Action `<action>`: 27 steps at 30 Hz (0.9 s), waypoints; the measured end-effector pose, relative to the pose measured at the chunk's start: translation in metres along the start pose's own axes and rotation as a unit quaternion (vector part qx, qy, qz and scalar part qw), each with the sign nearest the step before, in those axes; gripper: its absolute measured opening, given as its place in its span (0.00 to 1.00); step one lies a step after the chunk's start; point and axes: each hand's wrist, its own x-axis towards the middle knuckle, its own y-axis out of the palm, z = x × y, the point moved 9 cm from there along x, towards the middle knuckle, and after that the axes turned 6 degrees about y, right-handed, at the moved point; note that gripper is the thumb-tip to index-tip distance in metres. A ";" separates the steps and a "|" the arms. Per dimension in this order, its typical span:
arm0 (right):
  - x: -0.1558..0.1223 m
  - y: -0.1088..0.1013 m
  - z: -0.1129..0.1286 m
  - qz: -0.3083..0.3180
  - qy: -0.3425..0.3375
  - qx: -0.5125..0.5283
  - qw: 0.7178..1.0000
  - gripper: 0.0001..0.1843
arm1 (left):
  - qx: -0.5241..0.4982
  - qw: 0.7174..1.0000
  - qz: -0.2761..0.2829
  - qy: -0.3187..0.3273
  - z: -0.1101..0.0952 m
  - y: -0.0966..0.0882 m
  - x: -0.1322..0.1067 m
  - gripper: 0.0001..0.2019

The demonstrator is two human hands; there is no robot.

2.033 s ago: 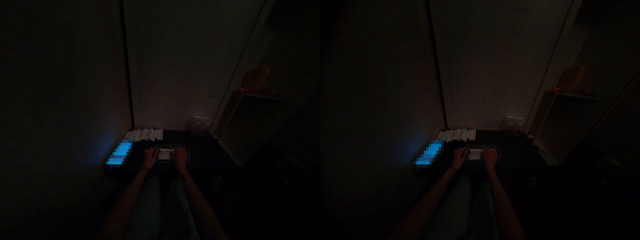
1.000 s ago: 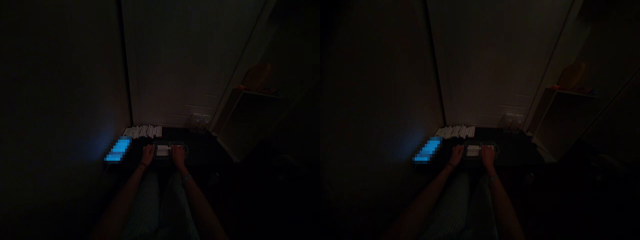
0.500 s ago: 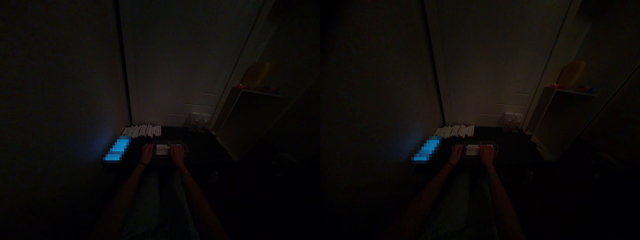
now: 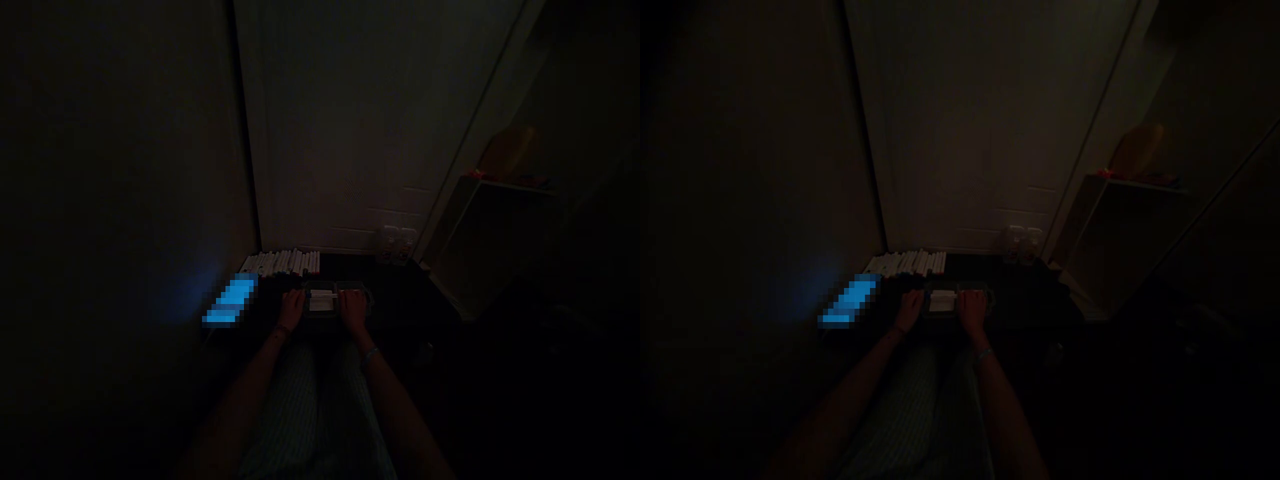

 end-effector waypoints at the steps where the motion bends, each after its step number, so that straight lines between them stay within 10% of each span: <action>1: 0.000 0.001 0.001 0.004 -0.004 0.001 1.000 0.18 | -0.001 1.000 -0.003 -0.004 0.001 0.000 0.000 0.14; 27: -0.002 0.006 0.004 0.032 -0.026 0.026 0.999 0.20 | 0.070 0.997 0.031 0.023 -0.001 0.002 0.000 0.14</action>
